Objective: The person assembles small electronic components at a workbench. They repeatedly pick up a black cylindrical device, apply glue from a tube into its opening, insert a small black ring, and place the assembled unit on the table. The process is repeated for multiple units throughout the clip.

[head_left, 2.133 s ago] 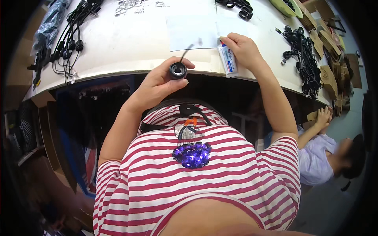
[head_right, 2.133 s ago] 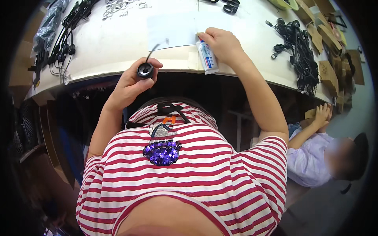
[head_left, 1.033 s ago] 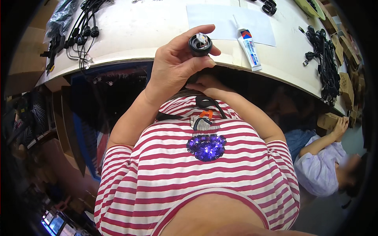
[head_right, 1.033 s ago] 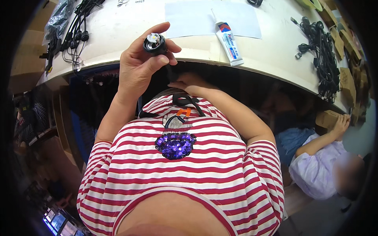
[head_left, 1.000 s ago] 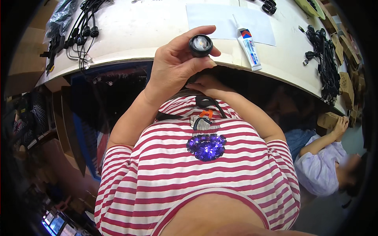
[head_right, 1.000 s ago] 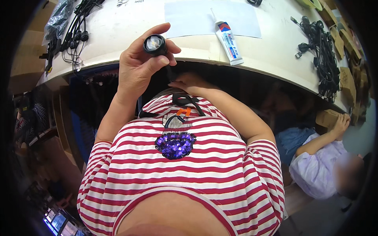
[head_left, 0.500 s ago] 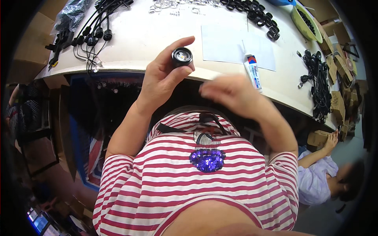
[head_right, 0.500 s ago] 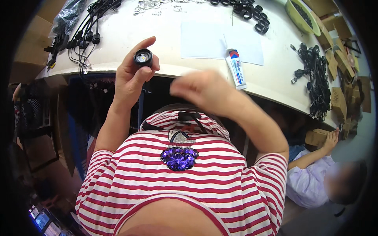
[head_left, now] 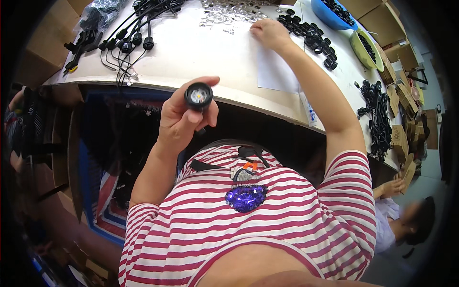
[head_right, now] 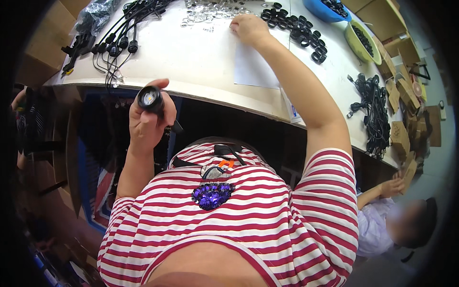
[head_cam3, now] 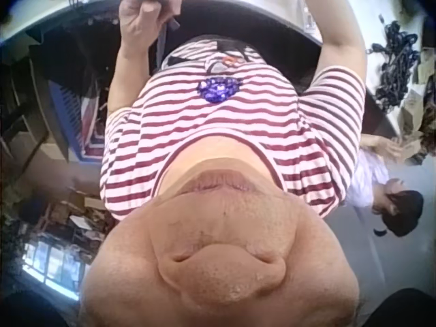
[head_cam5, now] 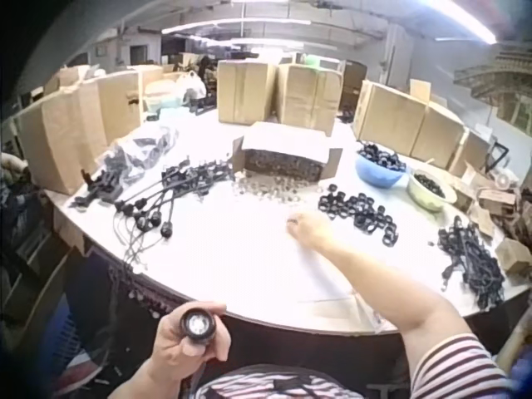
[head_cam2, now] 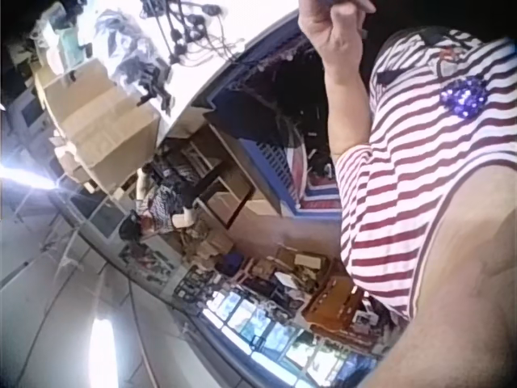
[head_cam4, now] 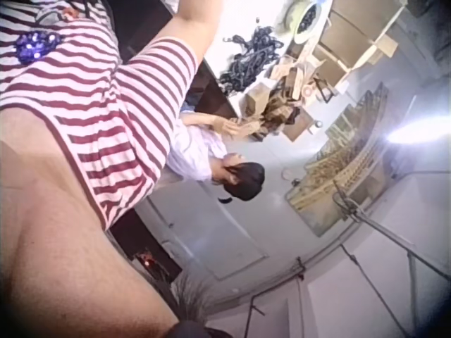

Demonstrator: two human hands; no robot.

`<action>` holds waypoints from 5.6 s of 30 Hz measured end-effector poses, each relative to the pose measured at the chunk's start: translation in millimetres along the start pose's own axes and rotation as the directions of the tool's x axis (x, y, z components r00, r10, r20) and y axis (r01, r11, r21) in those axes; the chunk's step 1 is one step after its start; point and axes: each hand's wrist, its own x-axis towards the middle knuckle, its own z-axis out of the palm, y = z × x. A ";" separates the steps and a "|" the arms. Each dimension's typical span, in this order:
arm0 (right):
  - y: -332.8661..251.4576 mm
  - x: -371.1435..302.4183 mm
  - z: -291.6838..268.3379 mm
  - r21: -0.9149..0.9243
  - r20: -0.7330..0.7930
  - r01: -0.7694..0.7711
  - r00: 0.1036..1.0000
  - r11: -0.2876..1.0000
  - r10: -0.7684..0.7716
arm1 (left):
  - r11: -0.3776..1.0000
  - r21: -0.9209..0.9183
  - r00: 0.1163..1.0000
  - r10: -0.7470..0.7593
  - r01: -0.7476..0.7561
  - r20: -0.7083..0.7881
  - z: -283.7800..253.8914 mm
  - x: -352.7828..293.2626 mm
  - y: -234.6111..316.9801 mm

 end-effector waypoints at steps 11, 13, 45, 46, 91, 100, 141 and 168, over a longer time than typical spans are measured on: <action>4.4 -100.8 -38.6 0.142 0.092 -0.046 0.995 0.989 0.034 | 0.987 -0.020 0.986 -0.162 0.162 -0.032 3.5 13.2 -55.2; 8.4 -106.3 -35.4 0.034 0.001 0.034 0.999 0.999 -0.034 | 0.984 -0.040 0.985 -0.173 0.173 -0.002 9.0 17.3 -61.6; -42.7 -159.5 -94.6 0.730 0.124 0.106 0.951 0.676 -0.284 | 0.936 0.139 0.940 -0.334 0.322 0.073 38.3 25.7 -85.5; -38.6 -160.3 -98.7 0.717 0.141 0.097 0.950 0.690 -0.279 | 0.927 0.192 0.939 -0.339 0.322 0.065 40.9 28.5 -86.4; 26.5 -189.1 -103.1 0.753 0.068 -0.023 0.997 0.658 -0.044 | 0.842 0.327 0.876 -0.476 0.429 0.076 57.0 28.1 -85.0; -32.3 -198.0 -98.2 0.567 -0.013 0.237 0.960 0.789 -0.279 | 0.884 0.279 0.898 -0.422 0.376 0.126 59.2 19.0 -84.4; -39.0 -214.8 -98.9 0.381 0.077 0.177 0.972 0.907 -0.222 | 0.812 0.566 0.953 -0.267 0.143 0.142 66.0 17.7 -86.7; -28.8 -213.5 -93.1 0.482 0.022 0.287 0.941 0.828 -0.339 | 0.868 0.432 0.924 -0.343 0.244 0.168 62.5 19.8 -88.4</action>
